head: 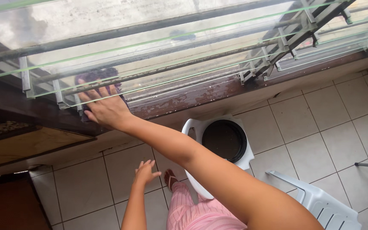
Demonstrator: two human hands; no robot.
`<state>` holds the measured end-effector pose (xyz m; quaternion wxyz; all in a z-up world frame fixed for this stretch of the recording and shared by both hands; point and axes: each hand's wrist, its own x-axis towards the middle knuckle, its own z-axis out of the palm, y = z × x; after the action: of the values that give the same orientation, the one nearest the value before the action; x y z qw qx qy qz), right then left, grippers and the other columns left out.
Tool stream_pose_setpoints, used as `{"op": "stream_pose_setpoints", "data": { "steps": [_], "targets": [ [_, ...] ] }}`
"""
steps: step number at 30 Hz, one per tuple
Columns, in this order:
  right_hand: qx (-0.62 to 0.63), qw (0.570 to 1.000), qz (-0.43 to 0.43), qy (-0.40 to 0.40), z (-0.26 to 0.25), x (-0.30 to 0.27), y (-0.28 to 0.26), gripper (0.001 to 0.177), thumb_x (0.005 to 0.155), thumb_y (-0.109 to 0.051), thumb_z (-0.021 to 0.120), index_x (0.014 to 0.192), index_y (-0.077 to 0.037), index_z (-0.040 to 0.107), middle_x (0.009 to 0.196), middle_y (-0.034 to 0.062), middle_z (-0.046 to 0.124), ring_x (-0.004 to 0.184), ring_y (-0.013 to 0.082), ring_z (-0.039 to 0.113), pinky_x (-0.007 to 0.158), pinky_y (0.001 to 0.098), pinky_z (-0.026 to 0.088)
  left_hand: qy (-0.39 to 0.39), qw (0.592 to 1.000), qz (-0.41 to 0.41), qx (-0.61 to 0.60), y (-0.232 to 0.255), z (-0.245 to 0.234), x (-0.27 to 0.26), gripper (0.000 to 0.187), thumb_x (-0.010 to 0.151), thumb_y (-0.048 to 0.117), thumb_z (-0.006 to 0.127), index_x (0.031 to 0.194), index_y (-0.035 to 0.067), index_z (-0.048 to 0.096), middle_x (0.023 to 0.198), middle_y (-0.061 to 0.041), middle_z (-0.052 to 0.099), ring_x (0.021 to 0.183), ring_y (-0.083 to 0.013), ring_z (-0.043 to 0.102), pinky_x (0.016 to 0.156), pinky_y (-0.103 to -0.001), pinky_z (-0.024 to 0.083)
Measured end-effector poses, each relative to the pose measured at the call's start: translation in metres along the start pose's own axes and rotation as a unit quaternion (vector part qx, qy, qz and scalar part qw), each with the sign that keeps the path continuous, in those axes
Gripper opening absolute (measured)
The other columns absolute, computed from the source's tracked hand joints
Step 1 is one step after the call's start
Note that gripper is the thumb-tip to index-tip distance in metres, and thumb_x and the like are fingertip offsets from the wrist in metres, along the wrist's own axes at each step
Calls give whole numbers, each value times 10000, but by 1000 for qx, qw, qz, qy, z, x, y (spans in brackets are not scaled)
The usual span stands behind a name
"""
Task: The person wipes a glass window with a purple cloth, repeatedly dipping the cloth into a black basin of water placed on a white plastic chair. The person cleans the glass pane by hand, moving the cloth across the surface and rinsing it periodically.
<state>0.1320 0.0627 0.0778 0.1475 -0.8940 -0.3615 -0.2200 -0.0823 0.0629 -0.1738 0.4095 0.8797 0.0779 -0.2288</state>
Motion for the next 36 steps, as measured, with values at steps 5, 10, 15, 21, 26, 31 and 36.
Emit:
{"op": "stream_pose_setpoints", "data": {
  "steps": [5,10,15,21,26,31,36],
  "targets": [
    [5,999,-34,18,-22,-26,44,728,912,-489,673,1526,-176,440,1549,101,430,1428,351,452,1167,613,345,26,999,-21,-43,6,1,14,415,1024,415,574,1290,118,689,1390,-50,733,1350,-255,611,1145,-378,458],
    [-32,998,-8,-55,-58,-68,123,725,946,-503,646,1536,-134,441,1502,84,511,1374,285,479,1177,570,312,18,998,39,55,37,8,20,186,810,207,821,987,149,826,1493,1,632,1229,-180,692,1012,-335,570],
    [-88,994,56,-39,-104,-128,237,738,943,-512,607,1532,-104,429,1564,110,453,1445,280,412,1220,556,234,-50,956,-75,-280,91,-7,34,815,725,-15,750,1434,310,516,1563,-9,436,1151,-234,691,940,-390,592],
    [-167,963,202,-67,-164,-193,361,644,973,-476,546,1450,-56,439,1661,243,290,1546,408,250,1227,603,162,20,990,-15,-136,43,-14,39,266,904,185,744,1162,124,755,1426,-65,671,1089,-232,738,907,-388,594],
    [-148,954,257,-39,-151,-186,349,805,978,-431,508,1614,14,291,1655,237,277,1526,435,248,1238,629,167,35,996,-53,-66,44,-8,6,376,854,38,760,1208,166,754,1031,-40,815,801,-189,800,739,-356,656],
    [-123,971,181,-101,-99,-123,246,839,972,-476,489,1598,18,228,1647,289,224,1520,474,214,1216,610,163,-14,979,-201,18,94,-31,-14,774,824,201,859,1522,282,535,958,-124,778,764,-302,734,751,-397,587],
    [-43,987,103,-113,-48,-51,111,858,957,-507,518,1604,-32,216,1669,257,167,1551,464,162,1245,602,141,180,982,33,57,64,-26,19,565,715,322,939,1210,150,726,1428,-101,541,1322,-303,499,1003,-424,500]
  ]
}}
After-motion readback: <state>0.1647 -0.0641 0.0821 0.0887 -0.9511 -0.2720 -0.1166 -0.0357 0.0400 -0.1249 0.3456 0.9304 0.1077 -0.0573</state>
